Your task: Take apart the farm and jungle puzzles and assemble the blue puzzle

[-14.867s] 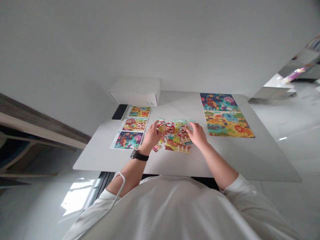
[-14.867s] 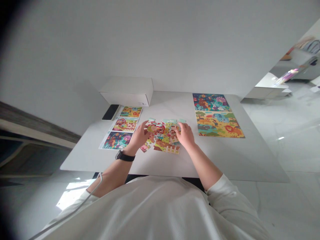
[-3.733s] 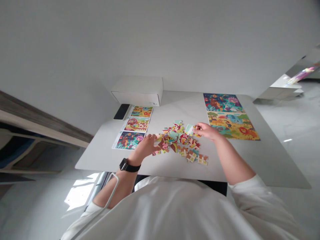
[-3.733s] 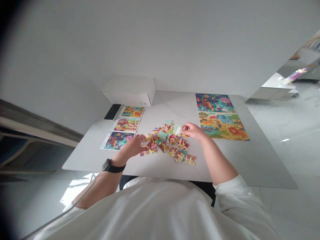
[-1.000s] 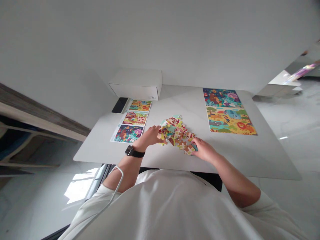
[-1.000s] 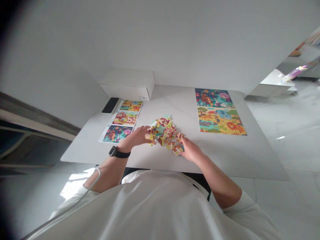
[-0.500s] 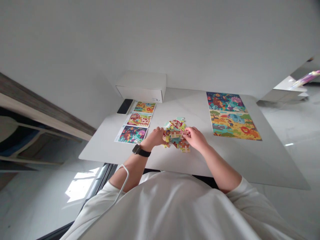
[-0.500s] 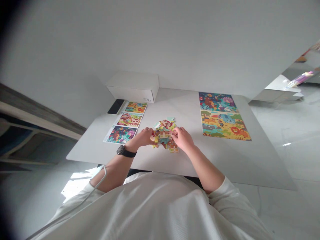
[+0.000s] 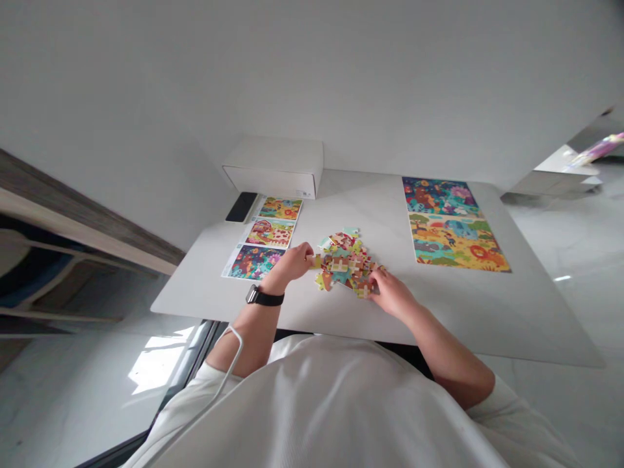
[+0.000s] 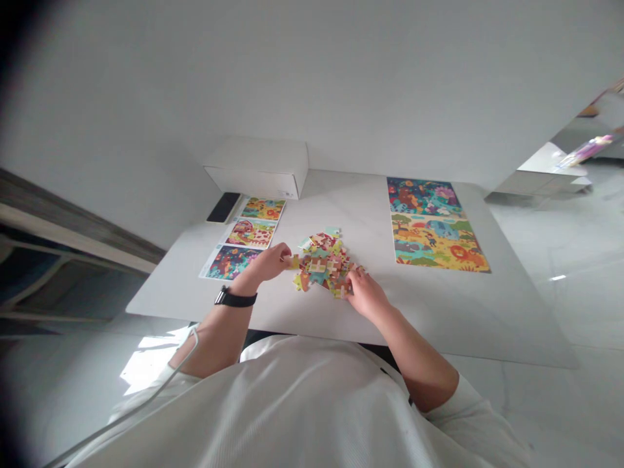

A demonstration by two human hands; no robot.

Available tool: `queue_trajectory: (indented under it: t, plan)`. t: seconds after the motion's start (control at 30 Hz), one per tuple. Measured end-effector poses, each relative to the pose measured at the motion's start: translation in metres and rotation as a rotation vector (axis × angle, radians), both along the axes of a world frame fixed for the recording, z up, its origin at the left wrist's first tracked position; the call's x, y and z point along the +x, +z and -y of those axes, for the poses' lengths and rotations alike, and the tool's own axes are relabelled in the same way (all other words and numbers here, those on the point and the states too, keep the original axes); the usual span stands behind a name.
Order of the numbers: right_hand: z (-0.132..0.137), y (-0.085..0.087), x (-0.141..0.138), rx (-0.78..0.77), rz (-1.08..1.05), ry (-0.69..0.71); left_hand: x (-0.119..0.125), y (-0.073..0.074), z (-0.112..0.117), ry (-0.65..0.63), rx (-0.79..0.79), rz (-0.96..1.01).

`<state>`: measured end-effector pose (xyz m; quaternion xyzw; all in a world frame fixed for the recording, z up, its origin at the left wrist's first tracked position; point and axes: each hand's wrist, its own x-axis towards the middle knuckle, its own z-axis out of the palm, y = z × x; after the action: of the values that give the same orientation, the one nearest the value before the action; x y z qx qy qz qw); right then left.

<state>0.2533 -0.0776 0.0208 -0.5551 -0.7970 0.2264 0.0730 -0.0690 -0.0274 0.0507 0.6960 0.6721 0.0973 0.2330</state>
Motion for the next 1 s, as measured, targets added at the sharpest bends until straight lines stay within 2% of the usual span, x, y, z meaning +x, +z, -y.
queue_trajectory:
  t: [0.07,0.13,0.2,0.27,0.37,0.47,0.53,0.63,0.73,0.87,1.0]
  plan:
    - [-0.001,-0.002,0.007,-0.07,-0.087,-0.019,-0.007,0.001,-0.005,0.063,0.041,0.109]
    - [-0.004,-0.003,0.016,-0.134,-0.201,-0.044,-0.004,0.002,-0.01,0.11,0.065,0.246]
    - [-0.009,-0.001,0.026,-0.17,-0.317,-0.068,0.01,0.003,-0.015,0.098,0.079,0.364]
    - [-0.018,0.005,0.034,-0.188,-0.408,-0.082,0.029,0.003,-0.018,0.021,0.12,0.403]
    - [-0.037,0.019,0.036,-0.208,-0.512,-0.115,0.047,0.001,-0.015,-0.112,0.248,0.308]
    - [-0.058,0.028,0.023,-0.151,-0.556,-0.161,0.045,-0.004,0.0,-0.12,0.289,0.125]
    - [-0.07,0.027,0.01,-0.05,-0.484,-0.173,0.038,-0.01,0.018,-0.116,0.214,0.008]
    - [-0.082,0.019,-0.007,0.116,-0.263,-0.196,0.033,-0.02,0.044,-0.129,0.128,-0.135]
    - [-0.083,0.008,-0.008,0.142,-0.1,-0.191,0.03,-0.027,0.06,-0.13,0.11,-0.178]
    - [-0.071,-0.006,0.019,0.087,-0.008,-0.184,0.013,-0.027,0.059,-0.138,0.098,-0.167]
    - [-0.053,-0.014,0.045,0.077,0.033,-0.126,-0.007,-0.02,0.045,-0.031,0.06,-0.094]
